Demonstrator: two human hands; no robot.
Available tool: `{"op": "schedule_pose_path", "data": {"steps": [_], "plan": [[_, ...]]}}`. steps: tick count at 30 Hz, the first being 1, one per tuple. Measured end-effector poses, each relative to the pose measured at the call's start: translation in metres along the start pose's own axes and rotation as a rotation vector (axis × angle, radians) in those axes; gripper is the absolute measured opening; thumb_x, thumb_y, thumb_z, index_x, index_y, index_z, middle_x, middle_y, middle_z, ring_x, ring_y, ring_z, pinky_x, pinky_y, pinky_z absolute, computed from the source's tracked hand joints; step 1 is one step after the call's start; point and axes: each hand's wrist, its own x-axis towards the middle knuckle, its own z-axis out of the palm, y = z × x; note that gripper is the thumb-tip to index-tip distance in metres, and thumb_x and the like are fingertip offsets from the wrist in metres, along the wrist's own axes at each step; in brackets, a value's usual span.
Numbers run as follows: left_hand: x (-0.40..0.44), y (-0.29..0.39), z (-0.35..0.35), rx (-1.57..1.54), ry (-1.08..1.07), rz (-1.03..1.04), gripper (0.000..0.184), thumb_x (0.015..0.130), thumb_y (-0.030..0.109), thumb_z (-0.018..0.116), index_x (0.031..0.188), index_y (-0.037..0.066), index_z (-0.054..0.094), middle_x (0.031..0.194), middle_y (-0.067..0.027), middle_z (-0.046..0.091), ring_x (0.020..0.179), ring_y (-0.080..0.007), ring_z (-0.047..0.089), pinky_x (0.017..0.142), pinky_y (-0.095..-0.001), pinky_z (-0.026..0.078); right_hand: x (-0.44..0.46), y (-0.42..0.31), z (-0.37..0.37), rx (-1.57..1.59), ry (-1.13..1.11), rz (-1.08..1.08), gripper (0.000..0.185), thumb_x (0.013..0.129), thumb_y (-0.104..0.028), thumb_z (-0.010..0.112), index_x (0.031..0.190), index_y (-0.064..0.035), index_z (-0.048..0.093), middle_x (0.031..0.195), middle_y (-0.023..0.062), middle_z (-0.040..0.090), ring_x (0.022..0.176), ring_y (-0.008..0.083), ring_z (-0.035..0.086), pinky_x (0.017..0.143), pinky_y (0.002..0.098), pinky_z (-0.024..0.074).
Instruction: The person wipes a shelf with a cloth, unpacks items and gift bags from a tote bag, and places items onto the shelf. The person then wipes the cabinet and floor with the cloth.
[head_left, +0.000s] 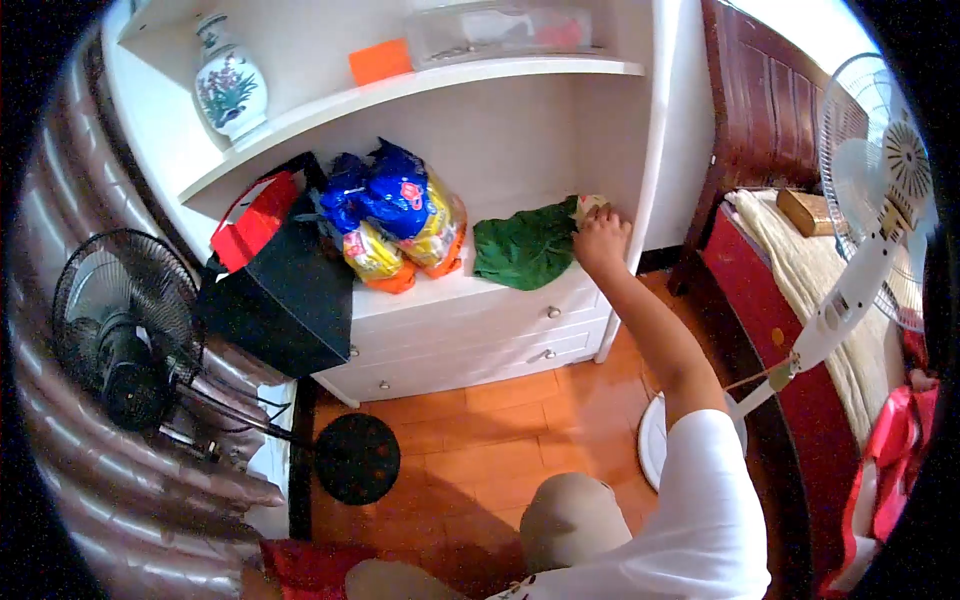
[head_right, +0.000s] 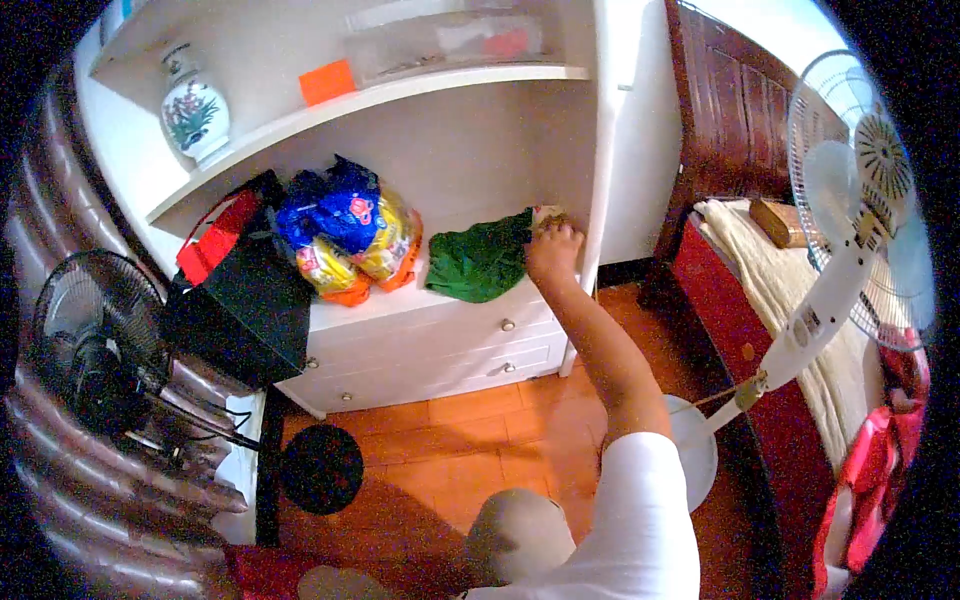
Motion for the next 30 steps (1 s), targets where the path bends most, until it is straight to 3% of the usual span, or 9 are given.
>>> {"op": "schedule_pose_path", "data": {"steps": [2,4,9,13,15,18,22,26,30], "plan": [[0.004,0.011,0.001,-0.051,0.026,-0.001,0.061,0.093,0.053,0.036,0.11,0.001,0.064,0.113,-0.0201,0.062,0.105,-0.0384,0.058,0.086,-0.0468,0.044,0.0,-0.008,0.0,0.057,0.076,0.02,0.055,0.08,-0.036,0.064,0.126,-0.0091,0.052,0.123,0.0155,0.053,0.116,0.0322,0.048,0.091,0.0533,0.0377],[0.032,0.023,0.023,-0.107,0.402,0.412,0.027,0.078,0.012,0.065,0.102,-0.001,0.066,0.095,-0.0229,0.064,0.091,-0.0379,0.06,0.084,-0.0439,0.047,-0.008,-0.012,-0.003,0.104,0.123,0.094,0.043,0.079,-0.03,0.066,0.118,-0.0131,0.054,0.113,0.0151,0.056,0.11,0.0338,0.051,0.084,0.0528,0.0424],[-0.014,0.152,-0.027,-0.359,0.409,0.647,0.022,0.078,0.012,0.066,0.098,0.003,0.067,0.104,-0.0175,0.064,0.101,-0.0357,0.057,0.09,-0.0437,0.045,0.003,-0.002,0.0,0.155,0.097,0.06,0.026,0.086,-0.019,0.053,0.112,-0.0131,0.054,0.101,0.0138,0.06,0.095,0.0344,0.059,0.074,0.0515,0.0461],[-0.027,0.217,-0.028,-0.496,0.276,0.89,0.024,0.078,0.012,0.066,0.101,0.006,0.067,0.11,-0.0138,0.063,0.104,-0.0341,0.056,0.094,-0.0404,0.043,-0.013,-0.013,-0.032,0.367,0.256,-0.018,0.05,0.081,-0.018,0.064,0.128,-0.0107,0.048,0.108,0.0165,0.056,0.1,0.0352,0.055,0.082,0.0463,0.0458],[-0.039,0.249,-0.029,-0.602,0.158,0.961,0.027,0.078,0.012,0.068,0.104,0.006,0.066,0.11,-0.013,0.063,0.106,-0.032,0.056,0.094,-0.0377,0.044,-0.029,-0.028,-0.047,0.776,0.422,-0.31,0.059,0.078,-0.012,0.067,0.132,-0.0075,0.044,0.113,0.0195,0.053,0.102,0.0375,0.051,0.089,0.0465,0.0434],[-0.043,0.29,-0.006,-0.762,-0.039,1.077,0.039,0.081,0.016,0.069,0.117,0.006,0.06,0.117,-0.0143,0.06,0.109,-0.0317,0.055,0.093,-0.0382,0.045,-0.062,-0.067,-0.051,1.492,-0.117,-0.294,0.053,0.085,-0.017,0.067,0.13,-0.0014,0.043,0.121,0.0151,0.053,0.106,0.0228,0.055,0.085,0.0349,0.047],[-0.061,0.329,0.022,-1.322,-0.554,0.795,0.056,0.086,0.021,0.067,0.134,0.009,0.041,0.128,-0.0119,0.052,0.115,-0.0246,0.053,0.094,-0.0383,0.045,-0.114,-0.109,-0.071,1.633,-0.807,-0.311,0.05,0.088,-0.025,0.065,0.129,-0.0014,0.047,0.114,0.0119,0.058,0.103,0.0177,0.055,0.086,0.0301,0.0465],[-0.062,0.337,0.023,-1.784,-0.966,0.474,0.048,0.095,0.023,0.055,0.138,0.014,0.036,0.132,-0.0087,0.049,0.118,-0.0227,0.05,0.097,-0.0405,0.044,-0.163,-0.138,-0.092,1.555,-1.07,-0.505,0.052,0.09,-0.031,0.062,0.13,-0.002,0.046,0.116,0.0085,0.056,0.109,0.0176,0.052,0.093,0.0315,0.0418],[-0.052,0.332,0.032,-1.97,-1.005,0.26,0.039,0.091,0.02,0.06,0.125,0.008,0.048,0.119,-0.0064,0.058,0.106,-0.0185,0.058,0.087,-0.0371,0.05,-0.201,-0.162,-0.071,1.579,-1.118,-0.519,0.061,0.084,-0.042,0.066,0.127,-0.0024,0.05,0.123,0.013,0.054,0.115,0.0225,0.051,0.097,0.0342,0.0406]]}}
